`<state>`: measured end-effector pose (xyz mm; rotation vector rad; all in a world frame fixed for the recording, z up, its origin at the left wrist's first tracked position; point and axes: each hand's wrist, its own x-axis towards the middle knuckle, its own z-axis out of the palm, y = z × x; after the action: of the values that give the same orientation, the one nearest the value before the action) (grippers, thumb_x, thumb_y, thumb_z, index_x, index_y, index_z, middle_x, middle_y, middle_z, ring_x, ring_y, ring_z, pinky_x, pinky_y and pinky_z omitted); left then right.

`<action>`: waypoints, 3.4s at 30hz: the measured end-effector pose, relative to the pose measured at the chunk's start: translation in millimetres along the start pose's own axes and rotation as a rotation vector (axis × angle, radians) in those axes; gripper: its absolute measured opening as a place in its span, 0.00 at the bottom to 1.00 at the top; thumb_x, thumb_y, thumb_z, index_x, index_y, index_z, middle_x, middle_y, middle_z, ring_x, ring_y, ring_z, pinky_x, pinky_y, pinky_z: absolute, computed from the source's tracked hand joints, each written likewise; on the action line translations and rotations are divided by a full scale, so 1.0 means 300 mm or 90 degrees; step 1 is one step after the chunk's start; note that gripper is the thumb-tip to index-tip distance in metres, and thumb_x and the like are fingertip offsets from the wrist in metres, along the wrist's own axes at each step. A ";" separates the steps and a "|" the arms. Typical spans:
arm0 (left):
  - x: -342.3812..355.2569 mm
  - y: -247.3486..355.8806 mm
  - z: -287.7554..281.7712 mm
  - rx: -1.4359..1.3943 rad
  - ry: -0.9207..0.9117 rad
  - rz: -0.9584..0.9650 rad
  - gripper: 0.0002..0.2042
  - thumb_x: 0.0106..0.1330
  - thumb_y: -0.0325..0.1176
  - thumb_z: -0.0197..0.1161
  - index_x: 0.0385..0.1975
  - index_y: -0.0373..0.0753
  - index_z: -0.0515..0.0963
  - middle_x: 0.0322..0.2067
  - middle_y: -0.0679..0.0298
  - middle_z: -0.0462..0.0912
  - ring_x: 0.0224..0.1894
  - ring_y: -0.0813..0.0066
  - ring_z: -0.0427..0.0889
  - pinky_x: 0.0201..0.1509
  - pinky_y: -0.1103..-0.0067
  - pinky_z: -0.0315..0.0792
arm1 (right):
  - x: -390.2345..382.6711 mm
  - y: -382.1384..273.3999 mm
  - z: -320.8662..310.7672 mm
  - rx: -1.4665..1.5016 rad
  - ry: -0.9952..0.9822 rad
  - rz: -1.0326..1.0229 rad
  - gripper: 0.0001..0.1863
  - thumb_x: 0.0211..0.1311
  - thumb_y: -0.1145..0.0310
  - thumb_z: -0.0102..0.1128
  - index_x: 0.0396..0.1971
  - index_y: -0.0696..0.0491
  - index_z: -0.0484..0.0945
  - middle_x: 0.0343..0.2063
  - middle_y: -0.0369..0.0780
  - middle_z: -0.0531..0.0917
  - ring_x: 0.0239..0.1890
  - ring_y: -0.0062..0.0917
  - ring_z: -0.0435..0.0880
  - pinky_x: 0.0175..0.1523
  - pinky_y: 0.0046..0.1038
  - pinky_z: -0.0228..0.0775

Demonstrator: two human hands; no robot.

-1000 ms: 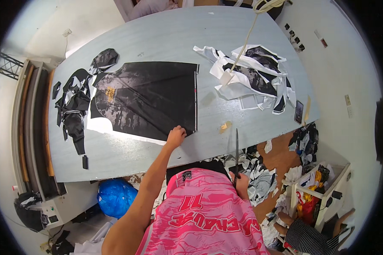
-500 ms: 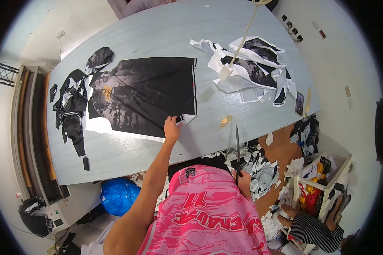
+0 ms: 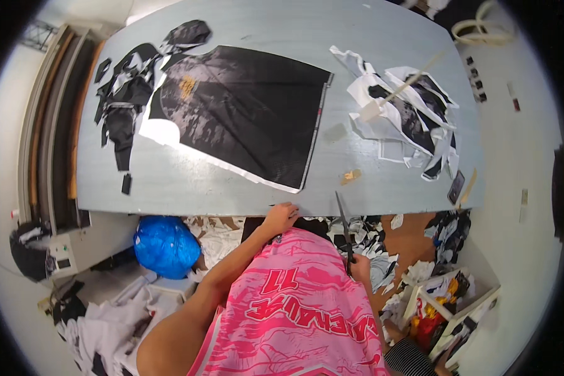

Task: The person is cutting out printed garment patterns from a sheet using scissors.

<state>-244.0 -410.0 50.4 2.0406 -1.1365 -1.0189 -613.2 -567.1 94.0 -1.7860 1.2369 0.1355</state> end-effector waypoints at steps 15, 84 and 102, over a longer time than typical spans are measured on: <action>-0.050 0.058 0.162 0.300 0.116 0.097 0.37 0.67 0.49 0.66 0.74 0.43 0.64 0.77 0.55 0.58 0.79 0.48 0.53 0.73 0.41 0.54 | 0.236 -0.001 -0.286 -0.075 -0.226 -0.134 0.29 0.55 0.47 0.80 0.19 0.61 0.79 0.11 0.33 0.69 0.19 0.15 0.66 0.25 0.30 0.61; -0.138 0.223 0.276 0.267 0.118 0.073 0.40 0.61 0.49 0.71 0.73 0.45 0.66 0.74 0.51 0.61 0.77 0.45 0.57 0.75 0.50 0.58 | 1.171 -0.697 -0.074 0.135 0.165 -0.069 0.24 0.60 0.54 0.77 0.17 0.59 0.80 0.13 0.39 0.79 0.12 0.24 0.78 0.18 0.30 0.65; -0.092 0.033 0.380 -0.679 0.274 -0.418 0.18 0.74 0.42 0.64 0.54 0.35 0.83 0.39 0.63 0.89 0.34 0.79 0.85 0.33 0.81 0.75 | 0.536 -0.003 -0.193 -0.001 -0.658 0.004 0.18 0.74 0.57 0.60 0.29 0.57 0.79 0.18 0.33 0.78 0.21 0.19 0.76 0.29 0.25 0.65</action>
<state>-352.8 -404.3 6.2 1.5565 0.3386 -1.0498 -556.6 -718.7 39.3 -1.3707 0.4785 0.9283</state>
